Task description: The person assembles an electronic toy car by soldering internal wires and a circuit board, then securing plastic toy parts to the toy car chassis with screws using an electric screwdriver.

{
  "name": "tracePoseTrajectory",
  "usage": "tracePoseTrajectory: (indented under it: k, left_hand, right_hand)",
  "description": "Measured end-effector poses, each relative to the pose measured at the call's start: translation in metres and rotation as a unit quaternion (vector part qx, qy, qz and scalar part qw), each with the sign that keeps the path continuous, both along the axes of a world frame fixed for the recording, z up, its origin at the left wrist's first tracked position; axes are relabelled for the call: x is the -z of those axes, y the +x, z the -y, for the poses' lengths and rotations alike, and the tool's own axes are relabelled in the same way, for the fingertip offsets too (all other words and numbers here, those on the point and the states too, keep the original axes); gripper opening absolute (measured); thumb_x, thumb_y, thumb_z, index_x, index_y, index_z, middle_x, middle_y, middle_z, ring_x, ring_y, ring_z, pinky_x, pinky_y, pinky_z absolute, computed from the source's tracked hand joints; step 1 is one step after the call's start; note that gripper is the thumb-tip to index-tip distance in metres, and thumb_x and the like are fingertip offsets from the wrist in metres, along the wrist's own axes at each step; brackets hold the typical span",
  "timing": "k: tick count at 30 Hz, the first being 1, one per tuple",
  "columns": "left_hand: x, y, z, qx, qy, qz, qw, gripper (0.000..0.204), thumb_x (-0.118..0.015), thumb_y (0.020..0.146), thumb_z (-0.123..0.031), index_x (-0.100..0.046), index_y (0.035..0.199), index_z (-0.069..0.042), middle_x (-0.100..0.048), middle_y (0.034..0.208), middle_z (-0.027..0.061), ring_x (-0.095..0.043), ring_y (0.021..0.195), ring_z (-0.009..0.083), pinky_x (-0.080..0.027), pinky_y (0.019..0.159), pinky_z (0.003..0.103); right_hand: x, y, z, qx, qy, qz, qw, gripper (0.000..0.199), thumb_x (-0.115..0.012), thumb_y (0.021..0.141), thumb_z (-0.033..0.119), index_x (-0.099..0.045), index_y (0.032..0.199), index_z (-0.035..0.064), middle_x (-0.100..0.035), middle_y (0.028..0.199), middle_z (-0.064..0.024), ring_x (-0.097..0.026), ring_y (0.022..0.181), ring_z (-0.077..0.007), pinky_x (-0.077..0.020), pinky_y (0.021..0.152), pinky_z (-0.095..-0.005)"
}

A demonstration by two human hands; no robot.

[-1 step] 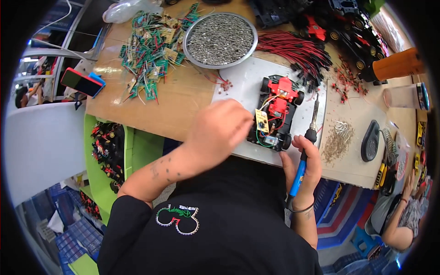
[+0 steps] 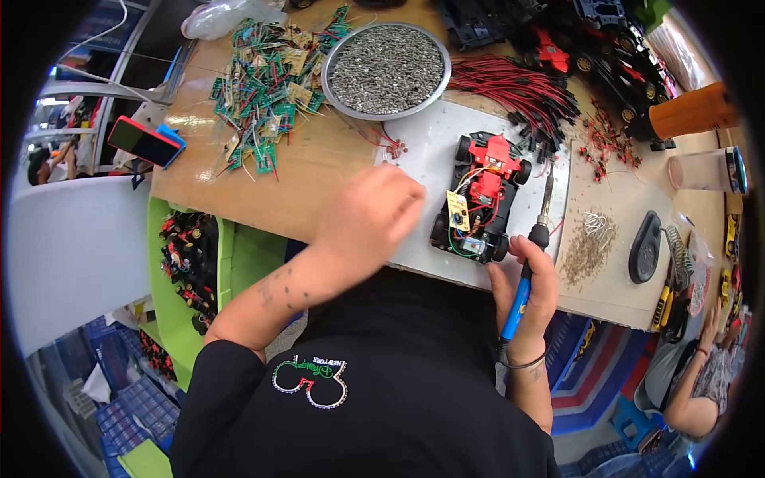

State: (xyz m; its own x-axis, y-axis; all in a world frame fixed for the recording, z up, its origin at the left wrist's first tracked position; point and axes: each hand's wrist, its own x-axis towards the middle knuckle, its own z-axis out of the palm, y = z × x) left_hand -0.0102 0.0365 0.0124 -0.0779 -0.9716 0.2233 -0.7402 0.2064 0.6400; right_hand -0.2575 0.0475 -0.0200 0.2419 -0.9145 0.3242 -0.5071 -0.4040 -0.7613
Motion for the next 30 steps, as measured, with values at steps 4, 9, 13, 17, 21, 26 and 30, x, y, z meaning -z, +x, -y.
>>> tracePoseTrajectory:
  k: [4,9,13,17,21,26,30]
  left_hand:
    - [0.023,0.035,0.005,-0.092,-0.001,0.042,0.995,0.007,-0.070,0.078,-0.007,-0.067,0.084,-0.006,-0.064,0.085,0.0086,-0.061,0.078,0.0299,-0.049,0.069,0.040]
    - [0.024,0.035,0.013,-0.138,-0.017,0.153,0.978,0.006,-0.071,0.078,-0.012,-0.067,0.082,-0.009,-0.064,0.083,0.0049,-0.061,0.080,0.0268,-0.045,0.072,0.040]
    - [0.028,0.035,0.018,-0.151,-0.012,0.172,0.973,0.006,-0.071,0.078,-0.013,-0.066,0.079,-0.010,-0.064,0.083,0.0040,-0.061,0.082,0.0251,-0.043,0.074,0.040]
    - [0.034,0.039,0.017,-0.121,-0.031,0.159,0.979,0.007,-0.070,0.078,-0.011,-0.063,0.078,-0.009,-0.063,0.081,0.0040,-0.060,0.081,0.0249,-0.042,0.074,0.041]
    - [0.027,0.035,0.004,-0.110,-0.008,0.061,0.992,0.008,-0.069,0.077,-0.009,-0.061,0.078,-0.008,-0.063,0.080,0.0046,-0.060,0.079,0.0249,-0.040,0.075,0.040]
    - [0.026,0.035,0.005,-0.126,-0.015,0.117,0.985,0.007,-0.069,0.077,-0.007,-0.062,0.079,-0.006,-0.063,0.078,0.0065,-0.061,0.075,0.0259,-0.043,0.073,0.039]
    - [0.023,0.036,0.004,-0.125,-0.011,0.115,0.985,0.007,-0.070,0.080,-0.006,-0.064,0.082,-0.003,-0.065,0.077,0.0096,-0.064,0.076,0.0254,-0.049,0.073,0.036]
  right_hand:
    - [0.003,0.008,0.009,-0.010,-0.029,-0.006,1.000,0.053,-0.078,0.074,-0.005,-0.058,0.123,0.0045,-0.062,0.099,-0.0139,-0.062,0.085,-0.0259,-0.0510,0.074,-0.0331]
    - [0.002,0.016,0.016,-0.005,-0.040,-0.001,0.999,0.051,-0.078,0.076,-0.005,-0.059,0.122,0.0041,-0.061,0.096,-0.0122,-0.060,0.081,-0.0243,-0.0504,0.072,-0.0331]
    - [-0.001,0.015,0.016,0.002,-0.042,-0.003,0.999,0.047,-0.077,0.077,-0.005,-0.060,0.120,0.0037,-0.062,0.097,-0.0129,-0.061,0.081,-0.0250,-0.0502,0.072,-0.0325]
    - [-0.006,0.012,0.019,0.011,-0.093,0.017,0.995,0.044,-0.075,0.078,-0.005,-0.060,0.119,0.0034,-0.064,0.095,-0.0135,-0.062,0.080,-0.0261,-0.0500,0.071,-0.0323]
    - [-0.019,0.016,0.021,-0.021,-0.113,0.040,0.993,0.035,-0.074,0.080,-0.005,-0.064,0.112,0.0050,-0.066,0.087,-0.0130,-0.063,0.073,-0.0269,-0.0492,0.064,-0.0326]
    - [-0.028,0.033,0.030,-0.065,-0.140,0.068,0.986,0.032,-0.075,0.080,-0.003,-0.066,0.109,0.0069,-0.065,0.080,-0.0104,-0.061,0.066,-0.0259,-0.0475,0.058,-0.0323]
    - [-0.030,0.035,0.029,-0.069,-0.139,0.059,0.986,0.035,-0.077,0.078,-0.003,-0.067,0.110,0.0078,-0.066,0.079,-0.0091,-0.061,0.065,-0.0252,-0.0475,0.059,-0.0325]
